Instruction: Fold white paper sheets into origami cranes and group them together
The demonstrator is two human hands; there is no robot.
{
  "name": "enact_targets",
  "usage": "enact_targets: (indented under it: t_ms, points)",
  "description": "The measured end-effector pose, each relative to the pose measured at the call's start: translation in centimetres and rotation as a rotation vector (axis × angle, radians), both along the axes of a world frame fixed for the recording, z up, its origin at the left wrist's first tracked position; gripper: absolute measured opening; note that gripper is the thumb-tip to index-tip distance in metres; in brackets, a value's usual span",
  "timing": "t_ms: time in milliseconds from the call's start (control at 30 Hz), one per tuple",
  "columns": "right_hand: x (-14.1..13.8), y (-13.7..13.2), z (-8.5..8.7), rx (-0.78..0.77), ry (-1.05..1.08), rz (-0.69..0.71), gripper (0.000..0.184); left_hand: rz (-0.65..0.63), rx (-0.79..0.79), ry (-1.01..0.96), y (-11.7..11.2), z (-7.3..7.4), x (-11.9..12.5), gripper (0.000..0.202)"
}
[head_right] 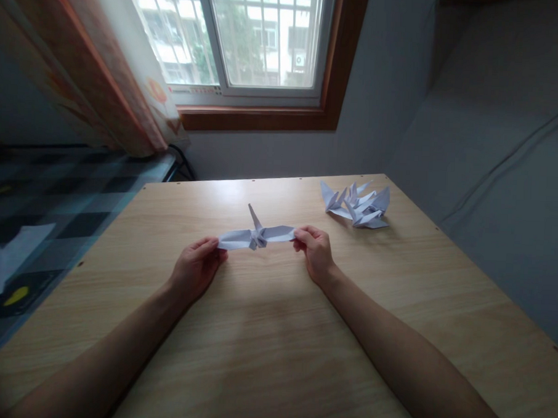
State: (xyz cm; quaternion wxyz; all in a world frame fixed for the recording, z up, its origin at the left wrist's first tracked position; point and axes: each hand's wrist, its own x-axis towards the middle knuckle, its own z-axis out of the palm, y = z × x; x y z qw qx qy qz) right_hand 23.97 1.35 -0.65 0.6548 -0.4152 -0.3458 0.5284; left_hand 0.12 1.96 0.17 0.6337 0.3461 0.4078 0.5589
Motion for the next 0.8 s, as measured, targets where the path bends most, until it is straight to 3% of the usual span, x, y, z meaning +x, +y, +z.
enact_targets:
  t_ms: [267, 467, 800]
  points:
    - [0.5, 0.0, -0.5, 0.015, -0.145, -0.020, 0.019, 0.052, 0.008, 0.013, 0.2, 0.1, 0.2, 0.028]
    - [2.9, 1.3, -0.8, -0.078, -0.121, -0.329, 0.022, 0.042, 0.037, 0.036, 0.1, 0.2, 0.2, 0.029]
    - [6.7, 3.3, -1.2, -0.220, -0.036, -0.631, 0.013, 0.030, 0.058, 0.035, 0.0, 0.0, 0.2, 0.027]
